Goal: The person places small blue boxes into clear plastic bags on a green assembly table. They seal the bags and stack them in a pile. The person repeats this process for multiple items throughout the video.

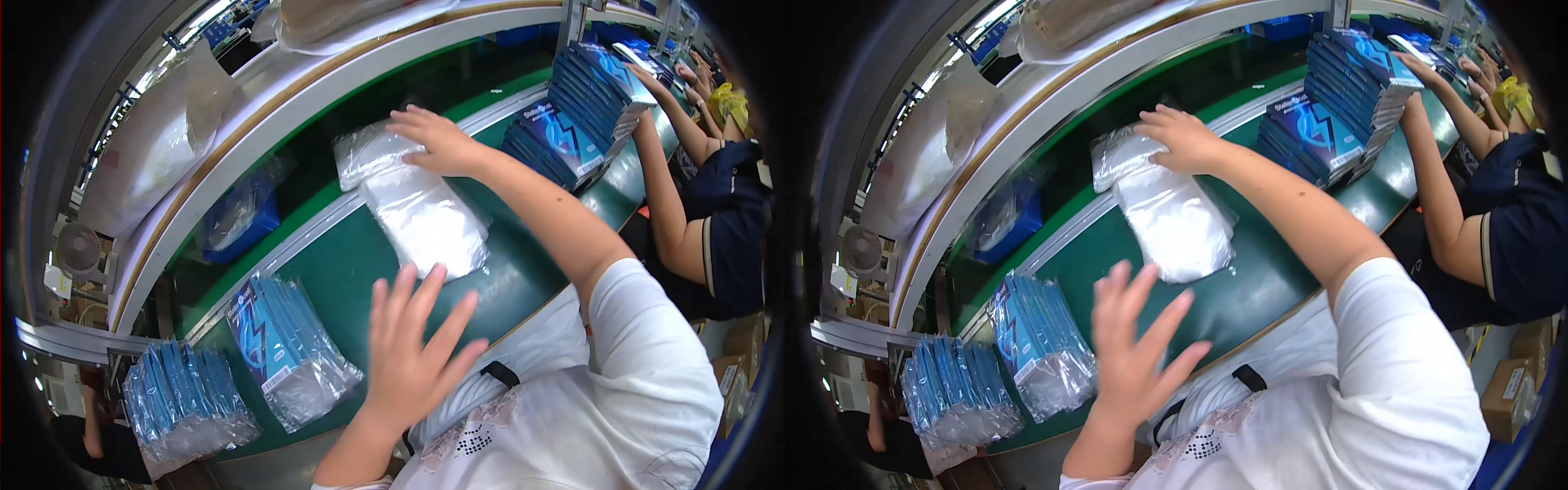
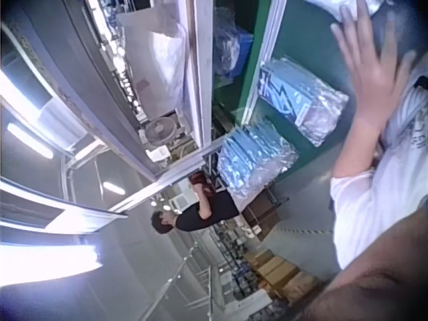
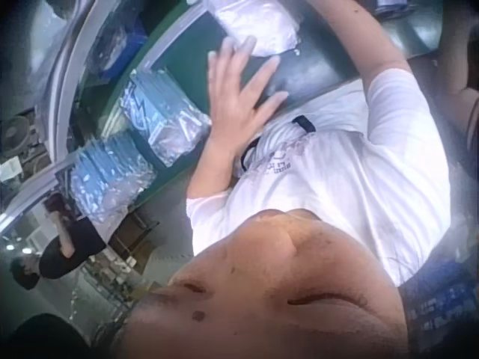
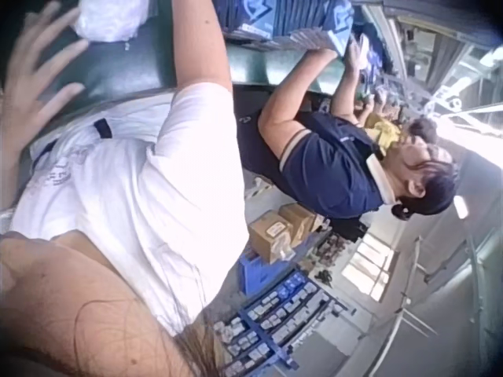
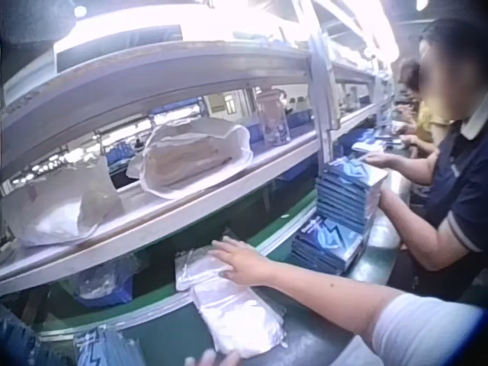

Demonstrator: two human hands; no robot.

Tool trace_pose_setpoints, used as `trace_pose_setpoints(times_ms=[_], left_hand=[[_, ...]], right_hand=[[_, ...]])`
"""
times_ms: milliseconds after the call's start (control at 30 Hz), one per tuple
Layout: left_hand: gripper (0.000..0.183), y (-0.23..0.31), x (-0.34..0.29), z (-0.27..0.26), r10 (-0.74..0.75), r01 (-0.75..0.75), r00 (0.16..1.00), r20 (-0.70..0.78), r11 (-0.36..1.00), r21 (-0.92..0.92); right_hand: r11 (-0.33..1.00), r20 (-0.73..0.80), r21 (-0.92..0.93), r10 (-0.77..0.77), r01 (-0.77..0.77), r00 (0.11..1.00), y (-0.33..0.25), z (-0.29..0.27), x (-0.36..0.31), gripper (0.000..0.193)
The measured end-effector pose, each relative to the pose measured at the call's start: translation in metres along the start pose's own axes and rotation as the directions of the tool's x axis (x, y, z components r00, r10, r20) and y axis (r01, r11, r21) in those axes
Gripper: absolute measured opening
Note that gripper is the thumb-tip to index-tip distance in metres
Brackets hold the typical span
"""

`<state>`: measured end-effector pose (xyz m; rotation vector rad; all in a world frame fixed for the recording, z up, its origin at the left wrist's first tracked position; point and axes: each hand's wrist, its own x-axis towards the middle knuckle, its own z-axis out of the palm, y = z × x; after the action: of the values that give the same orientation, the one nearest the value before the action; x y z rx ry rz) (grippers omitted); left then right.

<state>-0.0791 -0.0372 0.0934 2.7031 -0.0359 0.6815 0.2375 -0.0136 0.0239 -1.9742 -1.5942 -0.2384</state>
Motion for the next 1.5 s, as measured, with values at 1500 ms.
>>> trace_pose_setpoints(times_ms=[1500], left_hand=[[0.055,-0.081,0.035,0.078,-0.158,0.143,0.983,0.093,0.978,0.153]], right_hand=[[0.99,-0.122,-0.028,0.134,-0.138,0.983,-0.015,-0.009,-0.01,0.054]])
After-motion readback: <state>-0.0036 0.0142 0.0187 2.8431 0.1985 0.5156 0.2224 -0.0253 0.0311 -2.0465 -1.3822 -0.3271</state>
